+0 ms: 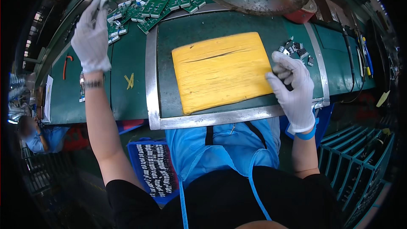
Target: The person solders components onto a printed circuit board using a soldering iron and solder wire.
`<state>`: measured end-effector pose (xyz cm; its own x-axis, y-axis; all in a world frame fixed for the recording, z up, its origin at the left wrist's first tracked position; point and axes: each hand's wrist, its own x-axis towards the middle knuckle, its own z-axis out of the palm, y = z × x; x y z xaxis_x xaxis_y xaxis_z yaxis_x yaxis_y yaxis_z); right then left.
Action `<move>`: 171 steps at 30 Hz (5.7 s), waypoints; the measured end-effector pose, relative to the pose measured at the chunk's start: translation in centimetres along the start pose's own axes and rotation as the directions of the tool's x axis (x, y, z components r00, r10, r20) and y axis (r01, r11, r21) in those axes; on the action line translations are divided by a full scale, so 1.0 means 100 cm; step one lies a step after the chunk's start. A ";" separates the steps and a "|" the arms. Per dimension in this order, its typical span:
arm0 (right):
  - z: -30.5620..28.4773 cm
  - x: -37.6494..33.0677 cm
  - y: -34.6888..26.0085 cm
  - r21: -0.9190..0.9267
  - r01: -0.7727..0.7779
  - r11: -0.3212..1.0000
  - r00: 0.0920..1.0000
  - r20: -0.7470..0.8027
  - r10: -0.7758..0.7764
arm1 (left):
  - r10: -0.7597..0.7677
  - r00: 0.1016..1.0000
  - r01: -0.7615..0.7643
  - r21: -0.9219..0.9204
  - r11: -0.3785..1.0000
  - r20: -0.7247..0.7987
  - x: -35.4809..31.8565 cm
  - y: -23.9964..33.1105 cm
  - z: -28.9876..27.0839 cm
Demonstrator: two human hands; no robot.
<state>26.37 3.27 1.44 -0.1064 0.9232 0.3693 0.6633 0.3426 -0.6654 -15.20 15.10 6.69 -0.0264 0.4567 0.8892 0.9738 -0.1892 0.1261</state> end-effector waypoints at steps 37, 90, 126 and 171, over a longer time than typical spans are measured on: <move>-0.004 0.139 -0.012 -0.575 0.460 0.677 0.804 -0.052 -0.592 | 0.195 0.800 -0.070 -0.235 0.970 0.567 -0.087 0.114 -0.098; -0.009 0.022 0.018 -0.186 0.416 0.890 0.892 0.272 -0.361 | 0.581 0.364 0.219 -0.673 0.706 0.728 -0.055 0.126 0.022; 0.011 0.042 0.020 -0.184 0.470 0.863 0.873 0.242 -0.424 | 0.308 0.596 0.447 -0.625 0.640 0.742 -0.071 0.142 0.019; 0.013 0.040 0.021 -0.222 0.513 0.829 0.857 0.187 -0.480 | 0.561 0.622 0.013 -0.724 0.690 0.546 -0.070 0.138 0.024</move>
<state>26.41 7.93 0.69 -0.5481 0.6595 0.5145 0.6602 0.7188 -0.2180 -1.00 11.39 1.16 0.6531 0.6526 0.3842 0.5078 -0.7538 0.4170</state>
